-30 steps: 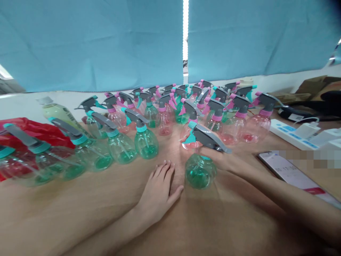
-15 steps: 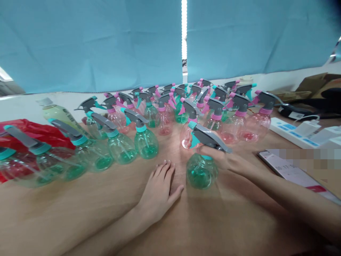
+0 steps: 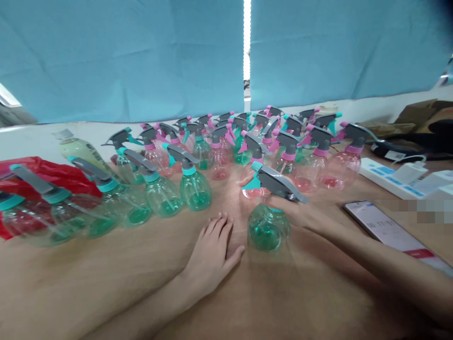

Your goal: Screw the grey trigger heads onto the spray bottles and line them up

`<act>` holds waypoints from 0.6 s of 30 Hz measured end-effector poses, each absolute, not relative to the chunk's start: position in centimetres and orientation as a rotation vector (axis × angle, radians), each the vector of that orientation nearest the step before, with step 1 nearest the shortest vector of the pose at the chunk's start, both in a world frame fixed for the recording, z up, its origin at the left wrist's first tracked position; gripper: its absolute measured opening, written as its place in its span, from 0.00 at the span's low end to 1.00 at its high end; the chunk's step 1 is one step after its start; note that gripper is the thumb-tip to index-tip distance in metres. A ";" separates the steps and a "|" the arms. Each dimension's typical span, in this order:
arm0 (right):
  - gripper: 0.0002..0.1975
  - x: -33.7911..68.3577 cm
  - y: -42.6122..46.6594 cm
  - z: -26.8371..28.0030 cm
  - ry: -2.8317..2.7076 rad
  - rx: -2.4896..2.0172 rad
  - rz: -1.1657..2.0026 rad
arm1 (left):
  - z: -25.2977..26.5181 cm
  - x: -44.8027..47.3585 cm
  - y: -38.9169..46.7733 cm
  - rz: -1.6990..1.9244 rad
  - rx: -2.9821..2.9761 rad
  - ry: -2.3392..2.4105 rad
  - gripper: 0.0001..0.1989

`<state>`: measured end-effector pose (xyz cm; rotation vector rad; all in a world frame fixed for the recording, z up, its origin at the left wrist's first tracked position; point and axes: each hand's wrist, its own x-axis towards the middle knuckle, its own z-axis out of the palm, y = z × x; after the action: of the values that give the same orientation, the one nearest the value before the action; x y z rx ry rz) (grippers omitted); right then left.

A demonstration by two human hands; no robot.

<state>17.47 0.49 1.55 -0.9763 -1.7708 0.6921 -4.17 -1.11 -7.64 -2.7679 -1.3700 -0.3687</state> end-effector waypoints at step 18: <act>0.14 17.5 0.6 1.8 -1.792 -0.973 0.814 | -7.3 -4.0 -1.2 -0.267 -2.757 -1.366 0.29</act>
<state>17.48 0.60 1.82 -0.9728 -1.7915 0.8140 -3.95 -1.20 -7.25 -2.7567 -1.3656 -0.2667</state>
